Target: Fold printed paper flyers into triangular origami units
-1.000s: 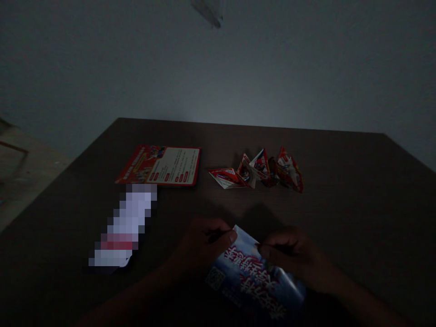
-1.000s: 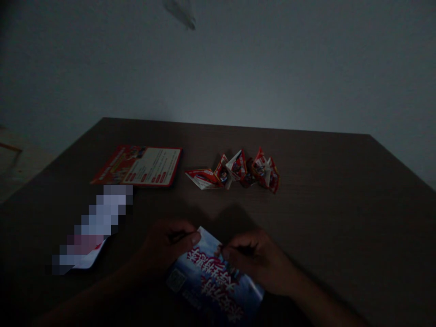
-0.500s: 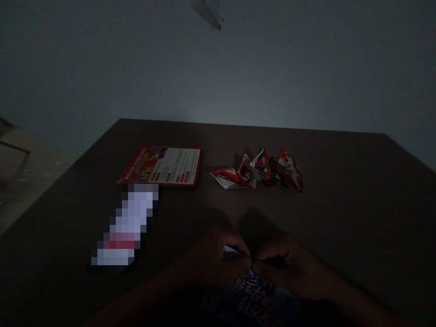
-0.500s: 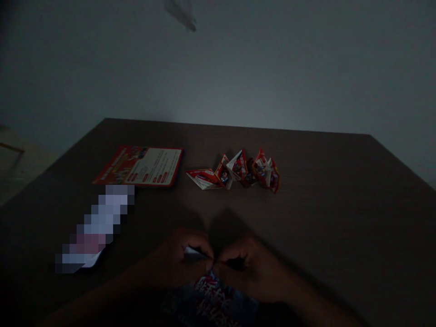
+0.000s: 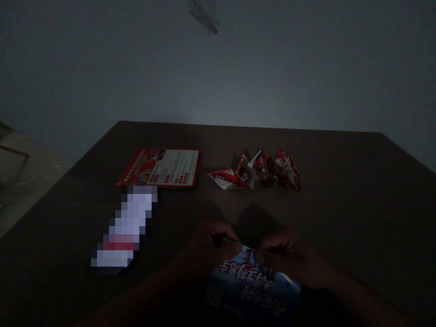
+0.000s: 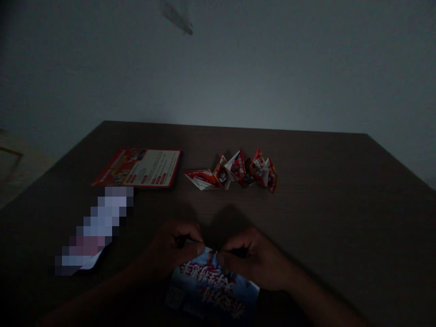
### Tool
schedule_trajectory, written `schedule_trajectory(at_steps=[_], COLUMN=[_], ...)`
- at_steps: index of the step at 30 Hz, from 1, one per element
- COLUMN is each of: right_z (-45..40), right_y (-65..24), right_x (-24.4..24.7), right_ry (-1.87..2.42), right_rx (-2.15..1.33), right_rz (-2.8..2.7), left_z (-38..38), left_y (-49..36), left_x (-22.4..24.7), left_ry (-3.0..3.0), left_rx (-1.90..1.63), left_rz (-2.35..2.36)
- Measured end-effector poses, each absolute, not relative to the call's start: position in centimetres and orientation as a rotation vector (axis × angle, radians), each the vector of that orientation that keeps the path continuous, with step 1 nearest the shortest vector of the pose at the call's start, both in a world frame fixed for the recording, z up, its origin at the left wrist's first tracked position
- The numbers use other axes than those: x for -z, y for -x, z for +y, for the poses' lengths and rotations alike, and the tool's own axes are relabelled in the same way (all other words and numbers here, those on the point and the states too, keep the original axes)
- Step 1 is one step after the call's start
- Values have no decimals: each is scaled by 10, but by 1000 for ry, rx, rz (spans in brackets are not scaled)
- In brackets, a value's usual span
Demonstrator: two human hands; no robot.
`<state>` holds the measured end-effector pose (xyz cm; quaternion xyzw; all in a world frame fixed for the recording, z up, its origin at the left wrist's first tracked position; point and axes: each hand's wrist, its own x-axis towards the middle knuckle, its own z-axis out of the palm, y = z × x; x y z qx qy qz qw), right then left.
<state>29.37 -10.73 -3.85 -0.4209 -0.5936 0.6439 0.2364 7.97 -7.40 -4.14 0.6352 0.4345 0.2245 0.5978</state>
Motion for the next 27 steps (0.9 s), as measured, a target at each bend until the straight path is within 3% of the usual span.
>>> schedule_trajectory(at_steps=[13,23,27], right_z=[-105,-107,-107], right_y=[-305,-302,-301], right_x=[43,43,44], right_ry=[1203,1192,1177], right_rx=[-1783,-1766,-1743], right_rz=[-1553,-1599,-1617], left_z=[-67,-73,-74], left_y=[-73,-79,-80], left_x=[50,37,39], left_ry=[-1109,-1626,-1678], left_rx=[-763,-469,-503], left_rz=[1007,1086,1081])
